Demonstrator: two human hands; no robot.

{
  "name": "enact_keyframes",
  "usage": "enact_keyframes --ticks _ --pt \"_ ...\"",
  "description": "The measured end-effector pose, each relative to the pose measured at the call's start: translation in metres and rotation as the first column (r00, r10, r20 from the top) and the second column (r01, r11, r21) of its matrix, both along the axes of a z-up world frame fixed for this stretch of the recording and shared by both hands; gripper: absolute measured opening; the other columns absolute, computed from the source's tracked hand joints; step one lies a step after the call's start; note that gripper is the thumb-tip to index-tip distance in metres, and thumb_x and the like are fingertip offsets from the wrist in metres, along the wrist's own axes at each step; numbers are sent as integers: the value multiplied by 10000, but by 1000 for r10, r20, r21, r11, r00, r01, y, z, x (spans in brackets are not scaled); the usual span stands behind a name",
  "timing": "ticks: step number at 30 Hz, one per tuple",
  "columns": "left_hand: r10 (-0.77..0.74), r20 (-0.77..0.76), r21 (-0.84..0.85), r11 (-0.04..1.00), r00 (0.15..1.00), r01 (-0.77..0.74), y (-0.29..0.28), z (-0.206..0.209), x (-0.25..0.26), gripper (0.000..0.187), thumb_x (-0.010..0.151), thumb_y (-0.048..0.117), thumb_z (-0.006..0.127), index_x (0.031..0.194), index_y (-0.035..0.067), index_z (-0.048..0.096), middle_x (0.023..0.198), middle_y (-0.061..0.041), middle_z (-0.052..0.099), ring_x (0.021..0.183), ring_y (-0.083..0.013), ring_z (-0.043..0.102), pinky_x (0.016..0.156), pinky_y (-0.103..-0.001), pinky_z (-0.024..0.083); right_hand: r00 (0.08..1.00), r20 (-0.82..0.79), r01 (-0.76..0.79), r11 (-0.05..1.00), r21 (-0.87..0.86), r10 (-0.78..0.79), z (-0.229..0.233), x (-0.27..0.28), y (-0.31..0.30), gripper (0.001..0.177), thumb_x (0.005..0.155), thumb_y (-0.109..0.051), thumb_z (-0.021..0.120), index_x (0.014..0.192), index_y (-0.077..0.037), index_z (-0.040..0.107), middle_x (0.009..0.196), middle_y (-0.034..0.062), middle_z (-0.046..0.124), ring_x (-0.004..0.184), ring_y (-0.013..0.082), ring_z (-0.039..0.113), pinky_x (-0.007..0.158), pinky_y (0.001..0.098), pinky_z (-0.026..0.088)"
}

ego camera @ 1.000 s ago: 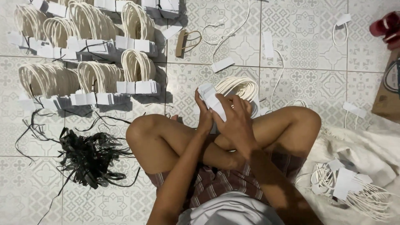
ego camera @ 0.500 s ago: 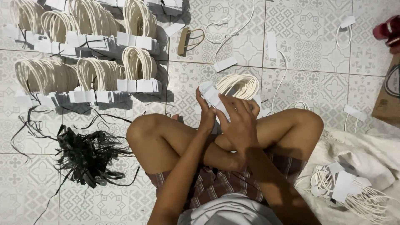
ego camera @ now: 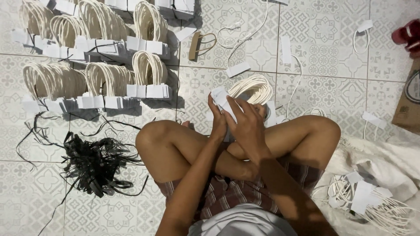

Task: The person picks up white bundled components, wraps a paper label around each bundle, and secures it by hand before placing it with the others on the floor.

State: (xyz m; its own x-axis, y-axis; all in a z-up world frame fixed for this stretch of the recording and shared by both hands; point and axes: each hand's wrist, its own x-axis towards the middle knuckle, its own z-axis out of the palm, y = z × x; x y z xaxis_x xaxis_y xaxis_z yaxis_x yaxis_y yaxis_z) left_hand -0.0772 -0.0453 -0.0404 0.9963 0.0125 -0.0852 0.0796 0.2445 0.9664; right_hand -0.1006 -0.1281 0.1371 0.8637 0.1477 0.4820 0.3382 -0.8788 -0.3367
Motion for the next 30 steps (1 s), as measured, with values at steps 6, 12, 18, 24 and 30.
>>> enact_keyframes --ticks 6,12,18,24,30 --pt "31 -62 -88 995 998 -36 -2 19 2 919 1004 615 389 1601 131 -113 1649 -250 -55 1520 -431 70 1238 -582 133 999 51 20 1000 -17 -19 3 8 -1 421 927 -318 794 1292 -124 717 1037 91 725 920 219 710 932 415 411" --pt "63 -95 -23 998 993 -65 -1 -42 5 883 1033 587 393 1617 184 -130 1633 -267 -1 1512 -435 99 1223 -577 121 999 -8 -38 997 -69 37 -1 9 0 474 958 -374 722 1348 -109 672 1148 109 726 958 217 727 984 434 402" --pt "93 -179 15 996 979 -92 -1 36 0 889 949 733 226 1605 242 -120 1653 -273 -38 1541 -397 5 1245 -536 63 984 -132 -134 985 -104 120 -7 7 -1 470 971 -243 681 1389 -39 611 1251 203 692 1033 288 727 1077 529 345" --pt "99 -134 18 995 986 -97 1 38 1 822 998 663 222 1602 247 -149 1649 -266 -73 1536 -406 -52 1239 -560 0 989 -121 -93 992 -90 82 -11 8 -1 498 956 -311 691 1396 -85 626 1182 146 699 921 253 748 1112 501 345" --pt "75 -179 -120 988 981 -98 -13 20 -13 658 1084 507 155 1628 166 12 1568 -135 260 1478 -202 262 1257 -424 132 992 -90 -96 988 -124 85 -6 4 -1 481 964 -333 689 1386 -107 648 1126 123 710 948 227 746 1119 496 331"
